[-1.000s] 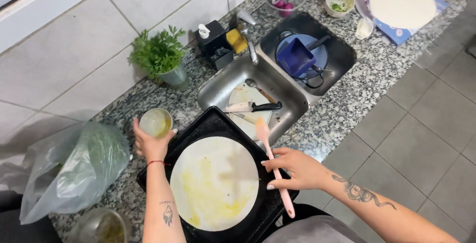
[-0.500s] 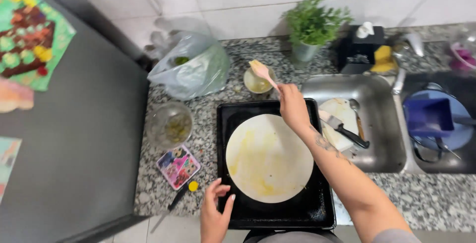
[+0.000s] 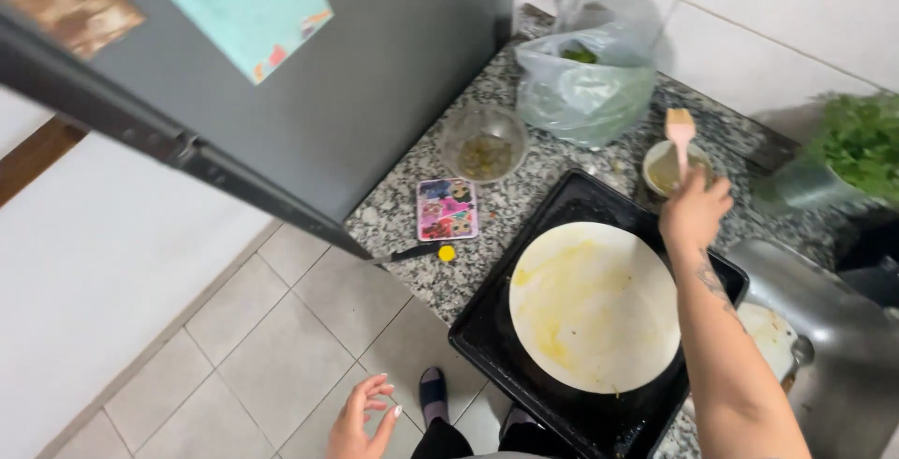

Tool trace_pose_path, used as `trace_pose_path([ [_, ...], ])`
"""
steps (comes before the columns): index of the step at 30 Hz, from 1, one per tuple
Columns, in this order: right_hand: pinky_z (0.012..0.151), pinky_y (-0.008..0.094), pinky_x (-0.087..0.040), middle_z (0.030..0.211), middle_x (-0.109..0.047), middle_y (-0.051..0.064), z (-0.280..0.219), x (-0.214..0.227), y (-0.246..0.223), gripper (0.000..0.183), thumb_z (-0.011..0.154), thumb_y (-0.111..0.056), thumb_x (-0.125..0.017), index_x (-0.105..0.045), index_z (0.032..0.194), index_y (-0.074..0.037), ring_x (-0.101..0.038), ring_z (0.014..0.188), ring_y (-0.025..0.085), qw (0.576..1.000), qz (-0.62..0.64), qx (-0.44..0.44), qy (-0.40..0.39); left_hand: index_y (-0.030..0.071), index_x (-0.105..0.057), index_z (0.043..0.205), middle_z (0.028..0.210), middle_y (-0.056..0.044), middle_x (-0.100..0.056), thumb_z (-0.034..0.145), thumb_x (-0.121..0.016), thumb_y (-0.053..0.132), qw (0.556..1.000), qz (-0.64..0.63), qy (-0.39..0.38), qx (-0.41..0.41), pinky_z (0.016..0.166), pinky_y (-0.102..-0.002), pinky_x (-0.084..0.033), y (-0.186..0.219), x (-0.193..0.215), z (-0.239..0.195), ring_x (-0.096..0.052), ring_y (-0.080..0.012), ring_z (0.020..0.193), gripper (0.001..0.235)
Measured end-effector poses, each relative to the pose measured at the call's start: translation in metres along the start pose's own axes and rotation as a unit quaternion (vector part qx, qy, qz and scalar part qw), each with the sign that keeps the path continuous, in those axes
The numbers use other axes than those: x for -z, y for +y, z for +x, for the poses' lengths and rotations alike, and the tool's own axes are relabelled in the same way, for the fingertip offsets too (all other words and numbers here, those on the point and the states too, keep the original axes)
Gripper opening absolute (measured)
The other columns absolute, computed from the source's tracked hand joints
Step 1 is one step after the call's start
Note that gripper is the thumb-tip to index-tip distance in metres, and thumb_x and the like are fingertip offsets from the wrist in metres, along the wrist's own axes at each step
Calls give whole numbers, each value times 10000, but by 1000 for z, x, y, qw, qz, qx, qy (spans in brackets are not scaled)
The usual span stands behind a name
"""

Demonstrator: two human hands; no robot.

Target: The person cleans a baking tray with a cloth and oil, then retrieves a package of pizza dough from the refrigerator. They place the dough on the tray and brush it with a liquid using a pink silicone brush. Finally, they crack an egg into a bowl and whisk it with a fork.

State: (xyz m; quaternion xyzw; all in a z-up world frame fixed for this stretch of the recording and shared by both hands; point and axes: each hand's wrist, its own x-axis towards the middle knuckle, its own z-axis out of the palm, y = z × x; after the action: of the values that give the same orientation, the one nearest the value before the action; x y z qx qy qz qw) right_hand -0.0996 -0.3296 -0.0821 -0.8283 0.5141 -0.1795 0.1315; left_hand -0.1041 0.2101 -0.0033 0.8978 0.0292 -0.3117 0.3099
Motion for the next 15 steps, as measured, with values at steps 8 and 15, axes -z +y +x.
trace_pose_path([
  [8,810,513,-361,1158,-525,193,-135,58,-121,286,917,-103,-636,-574,1181,-11,-457,1052,391,939,115,290,145,229,-567,1135,1165,109,-626,755,-609,73,969,-112,179,-128,714,-232,-530,-103,53,15,-738,-81,753,412],
  [15,872,426,-374,1085,-622,4,-379,-2,-336,182,855,-194,-587,-640,1029,-202,-557,1050,233,759,297,536,-221,252,-547,1183,1156,84,-709,772,-667,265,953,-218,204,-57,752,-210,-538,-202,154,-5,-738,-57,733,429],
])
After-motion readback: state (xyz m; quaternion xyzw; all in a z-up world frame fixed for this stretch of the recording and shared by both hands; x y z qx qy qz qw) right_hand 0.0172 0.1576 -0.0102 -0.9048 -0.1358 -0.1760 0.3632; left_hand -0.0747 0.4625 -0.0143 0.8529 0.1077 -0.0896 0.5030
